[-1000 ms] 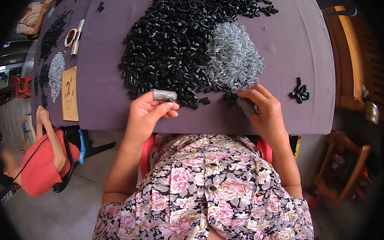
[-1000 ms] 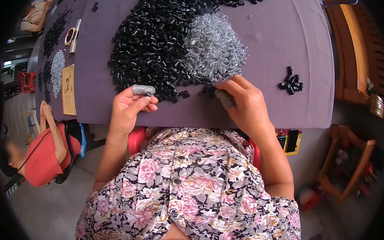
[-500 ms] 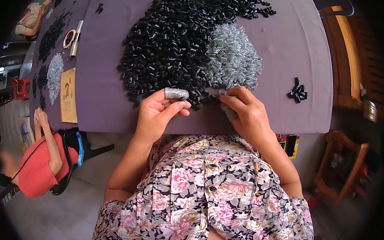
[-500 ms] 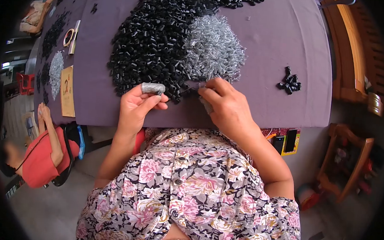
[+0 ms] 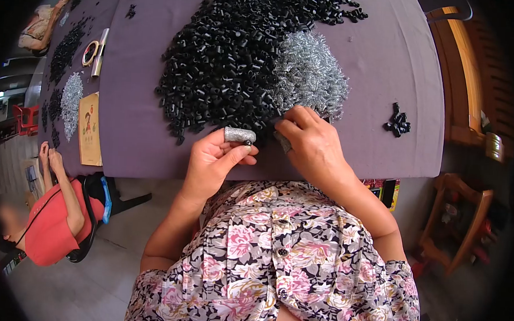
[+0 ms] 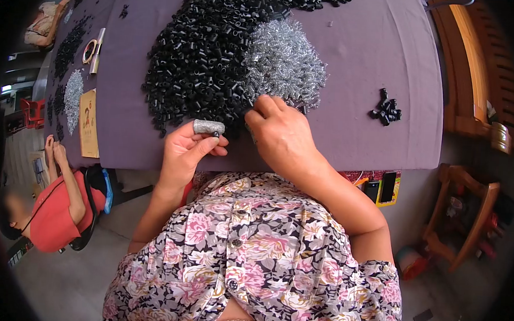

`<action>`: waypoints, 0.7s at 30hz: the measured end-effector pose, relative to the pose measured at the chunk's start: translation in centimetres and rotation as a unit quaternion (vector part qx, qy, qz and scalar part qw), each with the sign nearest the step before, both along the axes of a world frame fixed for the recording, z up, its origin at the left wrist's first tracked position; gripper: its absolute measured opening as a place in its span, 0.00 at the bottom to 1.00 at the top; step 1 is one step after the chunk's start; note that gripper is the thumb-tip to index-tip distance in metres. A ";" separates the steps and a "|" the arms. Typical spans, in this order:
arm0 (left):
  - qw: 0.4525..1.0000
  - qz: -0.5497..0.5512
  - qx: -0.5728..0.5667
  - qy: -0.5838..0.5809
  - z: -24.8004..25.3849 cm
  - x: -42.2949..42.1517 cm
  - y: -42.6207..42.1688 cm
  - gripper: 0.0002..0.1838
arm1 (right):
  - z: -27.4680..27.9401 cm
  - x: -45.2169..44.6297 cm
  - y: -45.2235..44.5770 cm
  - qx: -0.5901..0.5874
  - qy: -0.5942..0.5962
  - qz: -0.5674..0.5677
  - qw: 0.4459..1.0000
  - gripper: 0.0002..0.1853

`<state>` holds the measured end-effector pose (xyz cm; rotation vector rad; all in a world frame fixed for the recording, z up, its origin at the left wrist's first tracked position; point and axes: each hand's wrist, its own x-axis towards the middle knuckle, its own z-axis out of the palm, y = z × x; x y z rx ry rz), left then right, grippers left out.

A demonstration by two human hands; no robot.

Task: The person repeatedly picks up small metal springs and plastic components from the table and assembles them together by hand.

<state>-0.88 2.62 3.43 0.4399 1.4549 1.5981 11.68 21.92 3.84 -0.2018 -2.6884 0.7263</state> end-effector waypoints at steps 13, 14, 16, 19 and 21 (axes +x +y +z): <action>0.999 -0.017 -0.025 -0.014 0.0 0.6 0.2 0.11 | 0.0 0.3 1.1 -0.011 0.000 0.075 0.997 0.16; 0.999 -0.018 -0.025 -0.017 -0.2 0.7 0.2 0.11 | 0.1 0.3 1.3 -0.015 -0.001 0.084 0.996 0.17; 0.999 -0.023 -0.023 -0.019 -0.1 0.8 0.3 0.11 | 0.3 1.1 1.6 -0.135 0.021 0.066 0.988 0.16; 0.999 -0.032 -0.024 -0.022 0.6 1.0 0.4 0.11 | 0.6 2.5 1.6 -0.433 0.003 0.028 0.901 0.12; 0.998 -0.043 -0.026 -0.031 1.0 1.3 0.9 0.11 | 0.7 3.0 1.8 -0.581 -0.009 0.015 0.814 0.10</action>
